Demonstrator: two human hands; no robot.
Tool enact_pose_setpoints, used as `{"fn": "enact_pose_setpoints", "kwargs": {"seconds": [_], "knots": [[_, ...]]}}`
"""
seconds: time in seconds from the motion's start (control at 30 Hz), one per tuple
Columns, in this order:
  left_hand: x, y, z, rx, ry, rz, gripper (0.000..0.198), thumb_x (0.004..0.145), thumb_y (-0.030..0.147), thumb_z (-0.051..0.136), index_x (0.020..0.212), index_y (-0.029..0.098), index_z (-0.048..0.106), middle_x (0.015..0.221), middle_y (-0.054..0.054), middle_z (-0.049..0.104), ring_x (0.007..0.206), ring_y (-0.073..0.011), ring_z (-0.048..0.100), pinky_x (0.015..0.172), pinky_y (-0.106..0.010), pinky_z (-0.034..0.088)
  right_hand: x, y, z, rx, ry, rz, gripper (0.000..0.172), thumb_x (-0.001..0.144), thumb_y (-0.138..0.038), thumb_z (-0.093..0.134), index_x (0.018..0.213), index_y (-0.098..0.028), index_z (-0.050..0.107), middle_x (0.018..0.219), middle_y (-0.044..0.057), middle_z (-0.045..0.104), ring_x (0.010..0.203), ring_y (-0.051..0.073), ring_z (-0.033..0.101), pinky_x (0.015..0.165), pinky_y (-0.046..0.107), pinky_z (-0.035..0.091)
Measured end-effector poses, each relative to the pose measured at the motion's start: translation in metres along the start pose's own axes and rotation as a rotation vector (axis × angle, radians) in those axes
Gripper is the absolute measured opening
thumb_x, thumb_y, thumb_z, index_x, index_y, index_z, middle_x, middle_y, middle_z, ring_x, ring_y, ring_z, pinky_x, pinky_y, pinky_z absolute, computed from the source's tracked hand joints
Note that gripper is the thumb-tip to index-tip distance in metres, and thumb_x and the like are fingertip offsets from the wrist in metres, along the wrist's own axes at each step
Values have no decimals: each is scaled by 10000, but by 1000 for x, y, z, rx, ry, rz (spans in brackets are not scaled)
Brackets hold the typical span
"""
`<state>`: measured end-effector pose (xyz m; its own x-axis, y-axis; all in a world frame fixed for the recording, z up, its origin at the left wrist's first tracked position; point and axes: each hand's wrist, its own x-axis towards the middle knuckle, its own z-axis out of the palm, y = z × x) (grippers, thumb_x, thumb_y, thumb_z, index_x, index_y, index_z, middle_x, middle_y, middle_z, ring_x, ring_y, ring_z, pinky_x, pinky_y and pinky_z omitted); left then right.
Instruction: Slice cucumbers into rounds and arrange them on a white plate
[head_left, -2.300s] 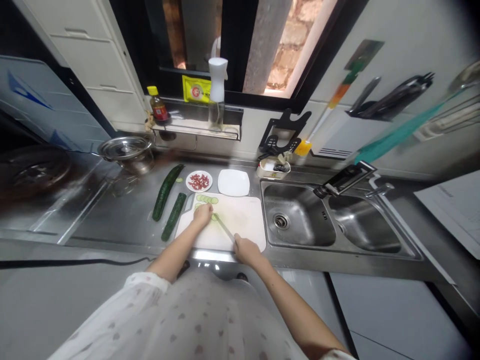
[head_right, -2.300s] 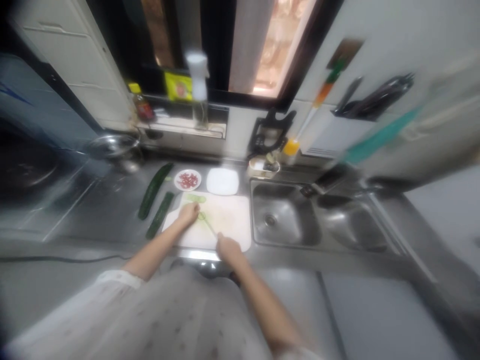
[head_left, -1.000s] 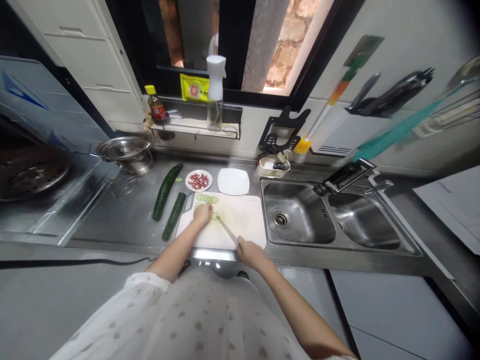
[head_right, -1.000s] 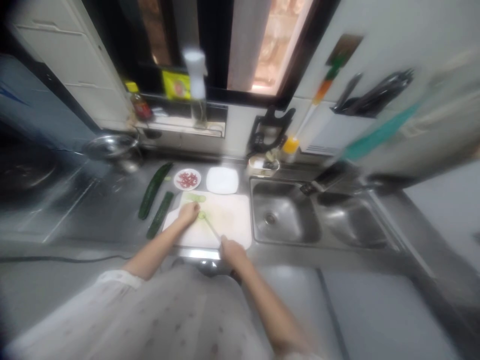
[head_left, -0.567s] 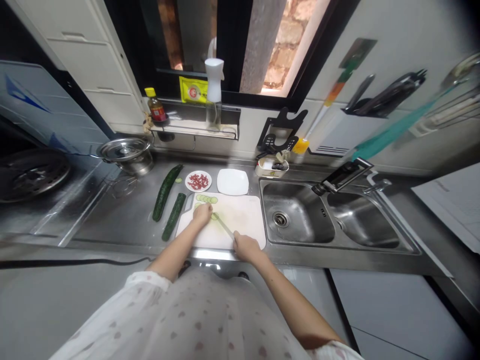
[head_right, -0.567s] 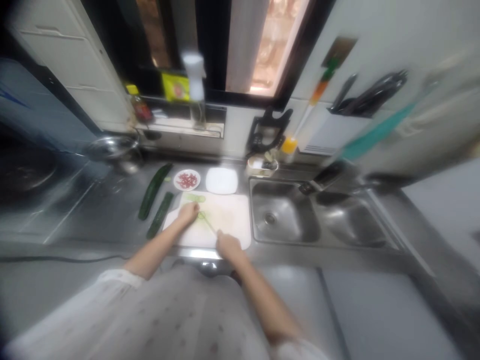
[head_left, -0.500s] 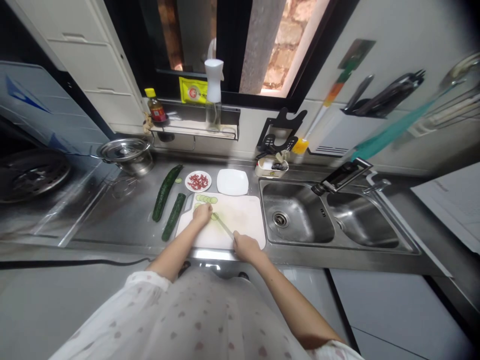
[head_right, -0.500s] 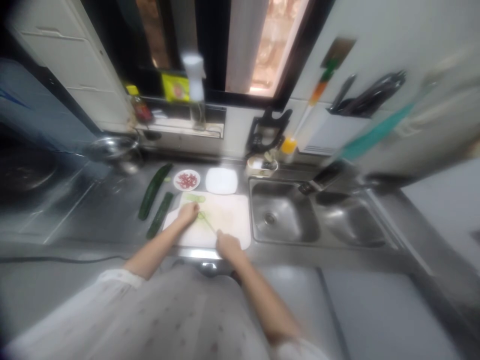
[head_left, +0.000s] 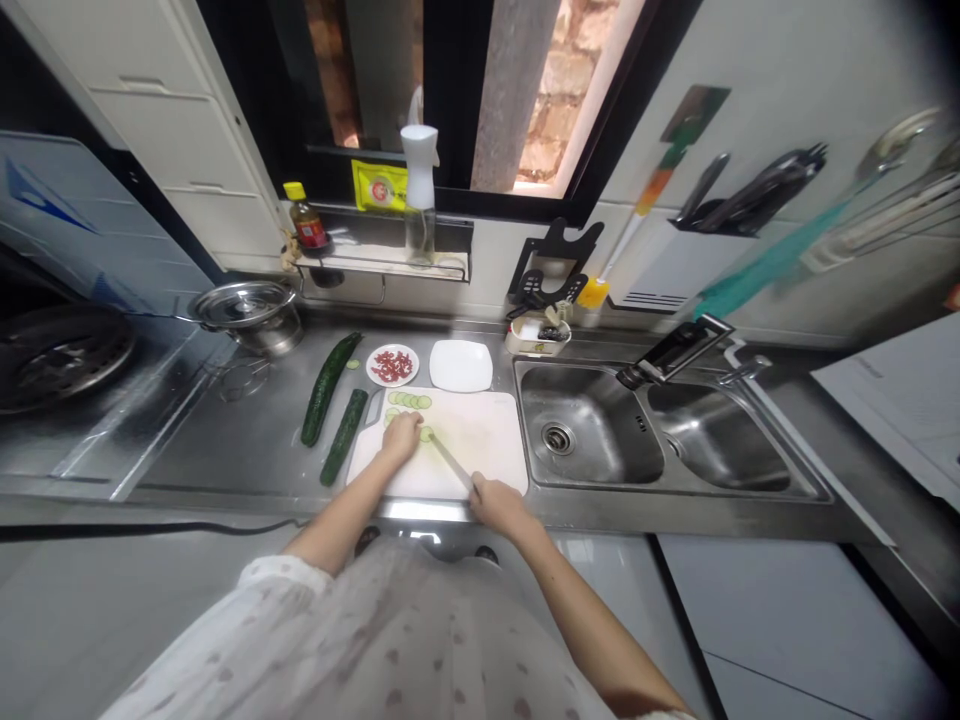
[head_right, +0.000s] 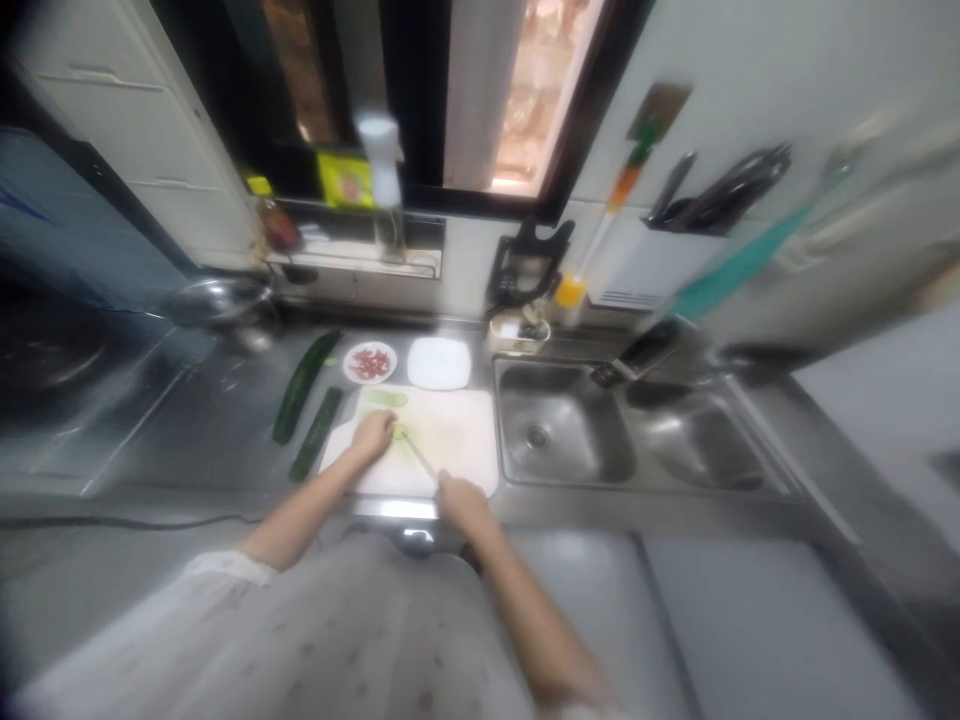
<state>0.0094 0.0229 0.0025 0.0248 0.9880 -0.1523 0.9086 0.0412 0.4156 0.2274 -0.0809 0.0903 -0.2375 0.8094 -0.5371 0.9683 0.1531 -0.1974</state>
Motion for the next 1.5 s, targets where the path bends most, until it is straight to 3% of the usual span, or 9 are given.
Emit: {"fn": "enact_pose_setpoints", "kwargs": {"seconds": [0.27,0.47,0.83,1.13,1.5], "knots": [[-16,4,1,8,14,55,246,873,208,480,1025,193,674,1044,-101,600,1038,-223,531,912,-317,407,-17,11,3,147,17,49,219,952,-345,406,1077,-217,534,976,73,675,864,183,607,616,245,273],[-10,8,1,-18,28,-15,169,834,183,516,932,178,653,983,-88,622,962,-214,554,820,-294,416,-14,16,6,251,98,93,193,958,-350,421,1046,-219,532,910,52,669,817,166,587,607,233,256],[-11,10,-2,-229,24,-171,52,777,244,621,796,196,618,788,-12,661,718,-145,578,620,-230,368,-7,22,6,298,118,85,180,957,-347,421,994,-212,535,830,32,641,738,152,546,597,224,254],[-19,-17,-17,-294,87,-286,145,746,329,671,784,191,649,784,-8,677,707,-136,595,618,-221,379,-2,22,-3,270,90,103,189,965,-328,408,1040,-207,532,893,55,665,798,159,583,610,222,272],[-19,-46,-35,-207,149,-357,116,763,246,619,850,189,672,861,-33,716,785,-157,635,661,-217,408,2,27,-1,268,93,92,187,961,-336,404,1012,-207,530,893,55,668,785,161,579,594,221,261]]}}
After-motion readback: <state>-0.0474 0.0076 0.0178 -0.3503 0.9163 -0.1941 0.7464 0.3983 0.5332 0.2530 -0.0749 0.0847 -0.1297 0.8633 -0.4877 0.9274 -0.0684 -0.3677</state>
